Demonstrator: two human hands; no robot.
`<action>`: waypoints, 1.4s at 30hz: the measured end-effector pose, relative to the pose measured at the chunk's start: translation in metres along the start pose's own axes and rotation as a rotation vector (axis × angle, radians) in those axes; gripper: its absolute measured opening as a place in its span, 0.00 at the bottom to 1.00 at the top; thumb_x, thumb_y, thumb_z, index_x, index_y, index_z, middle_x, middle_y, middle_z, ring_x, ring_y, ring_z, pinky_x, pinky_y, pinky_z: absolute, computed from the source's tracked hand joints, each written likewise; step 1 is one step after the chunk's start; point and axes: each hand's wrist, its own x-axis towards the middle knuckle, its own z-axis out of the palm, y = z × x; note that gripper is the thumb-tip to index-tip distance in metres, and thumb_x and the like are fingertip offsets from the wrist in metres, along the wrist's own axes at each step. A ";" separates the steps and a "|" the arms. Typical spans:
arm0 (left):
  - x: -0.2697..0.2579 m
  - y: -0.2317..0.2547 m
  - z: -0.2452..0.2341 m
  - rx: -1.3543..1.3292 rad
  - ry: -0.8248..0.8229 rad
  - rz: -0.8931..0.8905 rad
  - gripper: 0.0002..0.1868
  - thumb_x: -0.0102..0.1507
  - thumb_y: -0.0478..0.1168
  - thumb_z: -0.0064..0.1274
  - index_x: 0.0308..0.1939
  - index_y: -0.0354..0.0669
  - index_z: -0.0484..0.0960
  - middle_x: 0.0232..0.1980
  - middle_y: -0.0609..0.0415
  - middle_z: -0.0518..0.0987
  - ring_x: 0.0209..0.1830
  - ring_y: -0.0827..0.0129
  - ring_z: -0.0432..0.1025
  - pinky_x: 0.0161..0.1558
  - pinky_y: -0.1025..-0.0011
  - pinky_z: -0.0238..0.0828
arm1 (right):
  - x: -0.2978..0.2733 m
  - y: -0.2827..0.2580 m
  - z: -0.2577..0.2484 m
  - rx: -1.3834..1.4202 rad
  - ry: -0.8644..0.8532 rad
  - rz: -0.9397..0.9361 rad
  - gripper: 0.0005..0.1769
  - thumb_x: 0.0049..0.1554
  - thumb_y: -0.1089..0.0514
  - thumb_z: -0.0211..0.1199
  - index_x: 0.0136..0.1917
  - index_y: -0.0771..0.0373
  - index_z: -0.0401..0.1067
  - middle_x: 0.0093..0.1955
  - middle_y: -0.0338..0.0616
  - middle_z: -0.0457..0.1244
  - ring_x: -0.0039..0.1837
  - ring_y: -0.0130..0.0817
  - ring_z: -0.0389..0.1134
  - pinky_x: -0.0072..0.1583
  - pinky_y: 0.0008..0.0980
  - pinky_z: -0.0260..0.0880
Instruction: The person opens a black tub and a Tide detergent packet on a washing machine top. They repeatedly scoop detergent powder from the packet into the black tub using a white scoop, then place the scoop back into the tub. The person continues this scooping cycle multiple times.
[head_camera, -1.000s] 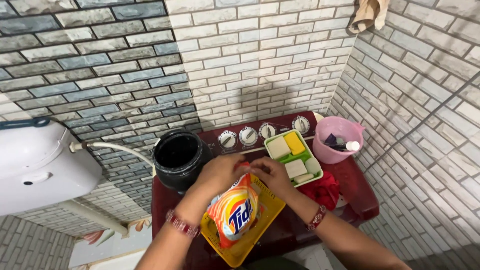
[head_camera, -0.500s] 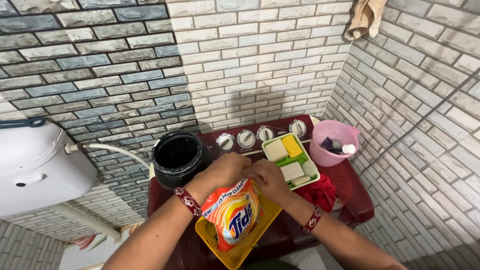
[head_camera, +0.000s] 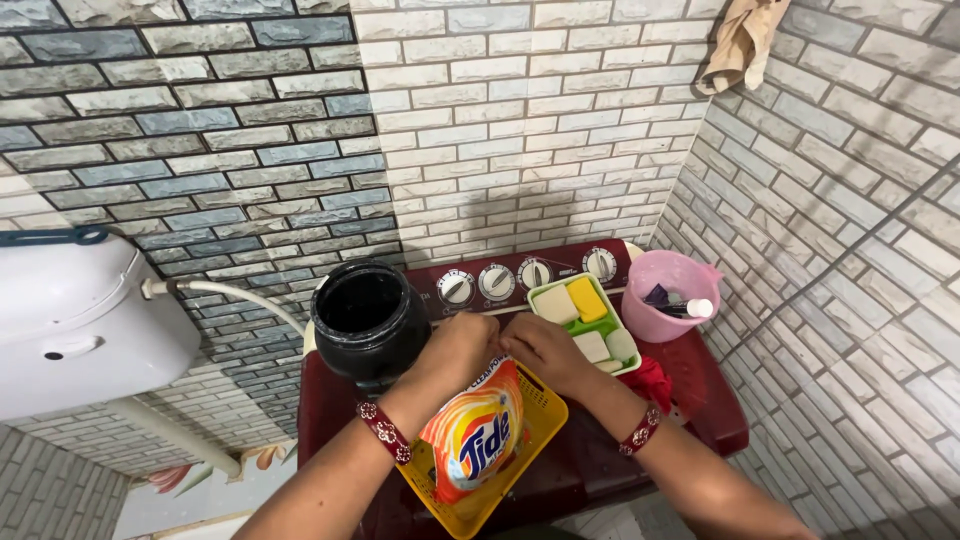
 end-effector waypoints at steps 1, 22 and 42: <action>-0.002 0.000 0.001 0.005 0.027 0.015 0.07 0.56 0.37 0.62 0.31 0.36 0.83 0.35 0.39 0.81 0.41 0.46 0.78 0.42 0.56 0.75 | 0.002 0.001 -0.003 -0.014 -0.046 -0.028 0.06 0.60 0.59 0.60 0.47 0.64 0.70 0.44 0.47 0.63 0.47 0.45 0.67 0.49 0.39 0.68; -0.021 -0.008 0.028 0.265 0.290 0.395 0.09 0.53 0.28 0.53 0.38 0.37 0.79 0.39 0.44 0.79 0.44 0.52 0.74 0.49 0.59 0.72 | -0.003 0.045 0.015 0.636 0.042 0.468 0.12 0.63 0.52 0.57 0.44 0.62 0.72 0.40 0.32 0.65 0.44 0.23 0.64 0.50 0.24 0.67; -0.010 -0.025 0.018 -0.811 -0.238 -0.361 0.08 0.71 0.40 0.48 0.49 0.41 0.79 0.36 0.52 0.79 0.27 0.68 0.72 0.28 0.71 0.69 | -0.026 0.001 0.025 0.339 0.228 0.233 0.05 0.55 0.65 0.69 0.45 0.66 0.76 0.41 0.39 0.68 0.41 0.23 0.67 0.43 0.25 0.67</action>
